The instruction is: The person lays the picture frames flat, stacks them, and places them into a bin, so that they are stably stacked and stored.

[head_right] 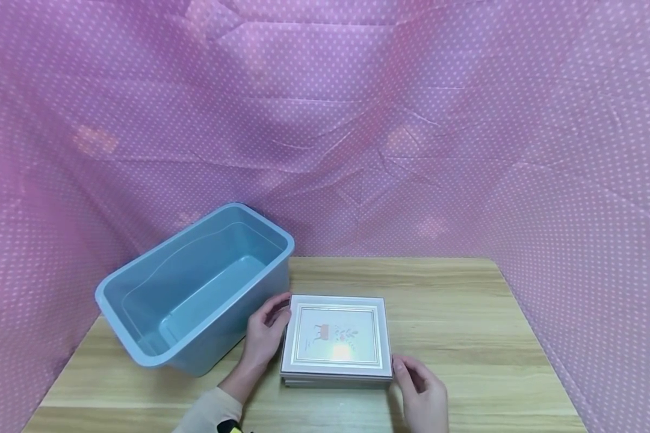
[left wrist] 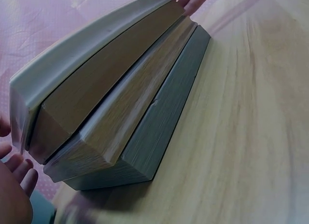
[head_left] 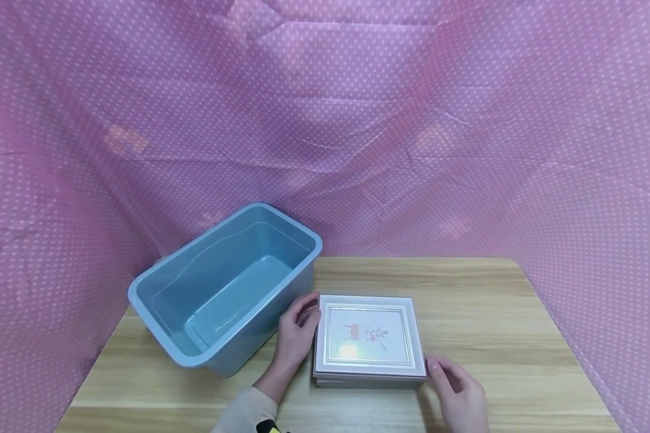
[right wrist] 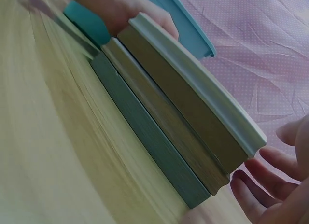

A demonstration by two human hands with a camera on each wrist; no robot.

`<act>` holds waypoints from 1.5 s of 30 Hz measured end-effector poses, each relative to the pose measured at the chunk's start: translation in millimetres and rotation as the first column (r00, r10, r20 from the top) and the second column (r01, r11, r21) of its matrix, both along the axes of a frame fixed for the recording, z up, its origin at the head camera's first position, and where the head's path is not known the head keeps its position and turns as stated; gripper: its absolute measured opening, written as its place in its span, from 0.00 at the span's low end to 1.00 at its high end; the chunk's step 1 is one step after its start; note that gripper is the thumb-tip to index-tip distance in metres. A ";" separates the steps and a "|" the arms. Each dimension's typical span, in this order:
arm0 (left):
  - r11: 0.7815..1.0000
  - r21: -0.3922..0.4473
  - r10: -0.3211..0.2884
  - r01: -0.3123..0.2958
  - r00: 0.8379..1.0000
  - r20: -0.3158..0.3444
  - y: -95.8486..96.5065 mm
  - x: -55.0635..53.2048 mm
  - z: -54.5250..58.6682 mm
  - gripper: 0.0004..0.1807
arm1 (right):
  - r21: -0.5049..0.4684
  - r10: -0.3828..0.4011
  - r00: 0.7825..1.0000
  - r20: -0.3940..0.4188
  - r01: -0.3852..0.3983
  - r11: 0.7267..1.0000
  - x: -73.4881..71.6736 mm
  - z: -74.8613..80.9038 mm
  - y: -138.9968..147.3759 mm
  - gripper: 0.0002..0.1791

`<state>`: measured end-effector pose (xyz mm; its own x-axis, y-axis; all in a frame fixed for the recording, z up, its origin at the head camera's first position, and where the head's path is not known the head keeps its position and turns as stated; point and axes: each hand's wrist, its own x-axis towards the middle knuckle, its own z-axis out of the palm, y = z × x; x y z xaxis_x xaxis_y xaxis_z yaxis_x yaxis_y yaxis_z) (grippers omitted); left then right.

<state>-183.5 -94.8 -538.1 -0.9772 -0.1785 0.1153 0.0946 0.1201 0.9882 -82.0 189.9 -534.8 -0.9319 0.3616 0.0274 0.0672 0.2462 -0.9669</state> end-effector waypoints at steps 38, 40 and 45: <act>0.920 0.196 -0.350 0.338 0.936 0.029 5.8 28.1 -28.5 0.35 | -0.349 0.430 0.873 -0.231 -0.487 0.801 -73.6 -32.5 -2.1 0.35; 0.918 0.199 -0.355 0.342 0.934 0.031 6.4 28.1 -29.7 0.35 | -0.343 0.432 0.874 -0.224 -0.485 0.804 -74.3 -35.4 -2.8 0.35; 0.914 0.211 -0.360 0.345 0.933 0.032 8.4 28.1 -31.4 0.36 | -0.333 0.419 0.881 -0.218 -0.471 0.817 -74.9 -40.5 -3.9 0.34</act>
